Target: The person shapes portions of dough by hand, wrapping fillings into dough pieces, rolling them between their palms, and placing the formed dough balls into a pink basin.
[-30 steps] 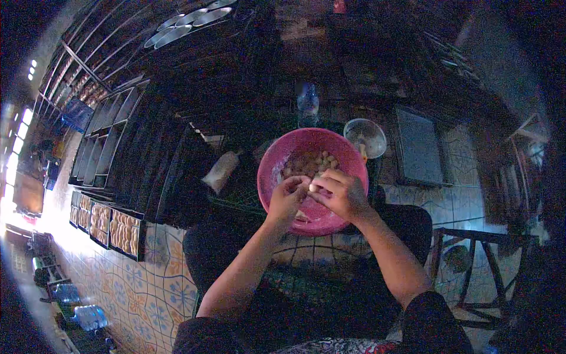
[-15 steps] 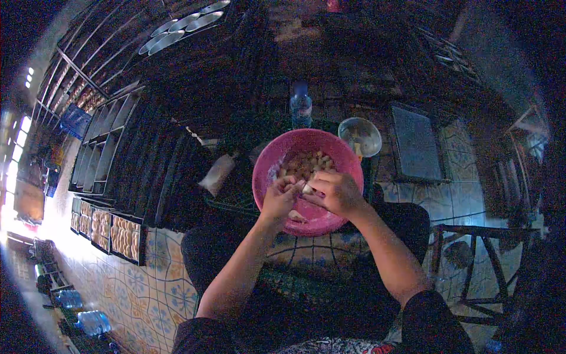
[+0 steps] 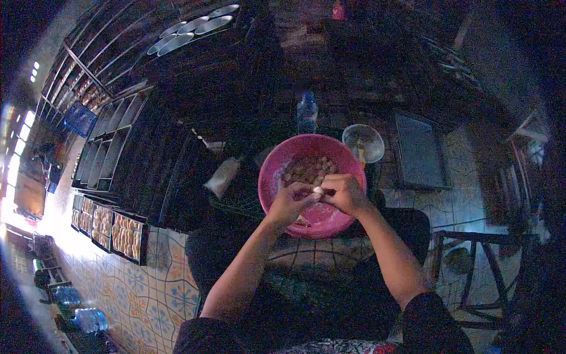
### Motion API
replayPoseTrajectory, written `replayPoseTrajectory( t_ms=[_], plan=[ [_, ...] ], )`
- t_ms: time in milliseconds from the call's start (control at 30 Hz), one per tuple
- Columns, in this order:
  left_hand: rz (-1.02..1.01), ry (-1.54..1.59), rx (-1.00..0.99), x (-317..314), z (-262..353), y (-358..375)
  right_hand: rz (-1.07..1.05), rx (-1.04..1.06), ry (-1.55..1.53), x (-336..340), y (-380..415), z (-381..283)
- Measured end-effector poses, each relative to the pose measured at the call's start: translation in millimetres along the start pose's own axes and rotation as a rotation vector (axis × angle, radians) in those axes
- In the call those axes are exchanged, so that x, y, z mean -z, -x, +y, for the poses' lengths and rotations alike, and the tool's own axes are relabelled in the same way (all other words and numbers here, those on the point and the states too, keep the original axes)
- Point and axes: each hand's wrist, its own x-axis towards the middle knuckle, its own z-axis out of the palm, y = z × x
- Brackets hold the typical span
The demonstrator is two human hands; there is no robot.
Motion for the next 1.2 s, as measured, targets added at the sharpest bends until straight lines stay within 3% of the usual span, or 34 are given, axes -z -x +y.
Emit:
replayPoseTrajectory(
  t_ms=[67,133,167,233,267,333,367,433,567,633,767,833,967,1067,1133,1200],
  plan=[
    [0.000,-0.074,-0.070,0,12,5,-0.017,-0.038,-0.020,2,-2,-3],
    [0.064,0.058,0.136,0,25,12,0.120,0.078,0.119,3,-4,-8],
    [0.068,0.060,0.132,2,21,9,0.118,0.084,0.121,6,-4,-12],
    [0.212,-0.289,-0.159,7,7,-1,0.125,-0.089,-0.128,9,-2,-17],
    [0.218,-0.289,-0.162,8,1,-3,0.124,-0.082,-0.128,8,-1,-14],
    [0.238,-0.507,-0.383,8,0,-3,0.105,0.160,-0.035,8,-3,-11],
    [0.239,-0.507,-0.383,8,3,1,0.105,0.161,-0.034,7,-1,-15],
    [0.153,-0.315,-0.287,10,11,6,0.094,-0.027,-0.127,9,1,-23],
    [0.079,0.008,-0.135,9,18,10,0.145,-0.044,-0.326,7,-3,-29],
    [-0.020,0.357,0.017,7,17,11,0.146,-0.021,-0.262,4,-4,-29],
    [-0.081,0.482,0.192,7,5,2,0.072,-0.043,-0.165,11,-1,-26],
    [0.066,0.586,0.232,1,2,-1,0.099,0.015,-0.019,13,-1,-24],
    [0.200,0.629,0.261,-5,-1,-11,0.286,0.064,-0.025,0,-5,-28],
    [0.205,0.602,0.138,-8,-10,-11,0.235,-0.025,0.006,-6,-6,-25],
    [0.157,0.441,-0.084,-9,-7,-9,0.277,-0.069,0.049,-6,-8,-23],
    [0.183,0.339,-0.075,-15,2,-5,0.276,-0.071,0.051,-5,-8,-23]
  ],
)
